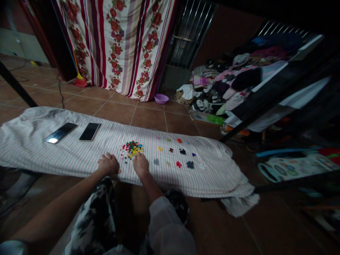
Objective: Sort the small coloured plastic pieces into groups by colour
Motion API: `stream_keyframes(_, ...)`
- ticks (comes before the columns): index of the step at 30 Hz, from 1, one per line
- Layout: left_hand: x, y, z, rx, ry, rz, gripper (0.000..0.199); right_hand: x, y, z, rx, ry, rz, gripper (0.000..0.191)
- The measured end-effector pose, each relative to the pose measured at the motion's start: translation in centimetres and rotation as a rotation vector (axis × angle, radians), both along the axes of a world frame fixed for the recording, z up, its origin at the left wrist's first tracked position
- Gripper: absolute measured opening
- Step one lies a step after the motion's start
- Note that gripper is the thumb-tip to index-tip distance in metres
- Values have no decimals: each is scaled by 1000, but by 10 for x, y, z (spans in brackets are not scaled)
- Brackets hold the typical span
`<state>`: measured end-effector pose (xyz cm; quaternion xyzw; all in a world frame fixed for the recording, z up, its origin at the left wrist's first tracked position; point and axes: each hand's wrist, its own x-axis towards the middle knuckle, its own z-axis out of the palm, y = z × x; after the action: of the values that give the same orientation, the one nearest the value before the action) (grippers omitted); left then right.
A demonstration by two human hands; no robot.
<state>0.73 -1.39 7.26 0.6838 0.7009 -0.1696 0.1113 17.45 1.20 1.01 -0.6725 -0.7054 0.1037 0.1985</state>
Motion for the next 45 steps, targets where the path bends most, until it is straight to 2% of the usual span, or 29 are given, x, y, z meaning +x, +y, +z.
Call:
stream_keyframes(4,-1,1,0,-3,-8,4,97,0,-1,0,1,22,-5,20)
stream_keyframes(9,-1,2,-3,-11,20,3,100,3,-2,0,-34,28,-15,18)
stream_keyframes(15,-2,2,-9,-3,47,-8,102,18,-7,-7,-1,210,-12,10)
stream_keyframes(19,-5,2,-11,6,37,-16,100,43,-14,-8,0,354,-69,10)
stream_keyframes(22,-7,2,-13,8,41,-25,98,71,-19,-6,83,397,-126,13)
stream_keyframes(27,-9,3,-15,-2,50,-32,98,119,-22,-3,191,369,-217,18)
stream_keyframes(30,-9,4,-13,-20,40,-21,97,133,-24,-7,197,327,-251,20)
stream_keyframes(36,-8,2,-10,-19,37,-21,95,130,-31,-22,164,311,-252,21)
stream_keyframes(45,-10,3,-15,15,31,-30,92,128,-34,-26,219,280,-198,33)
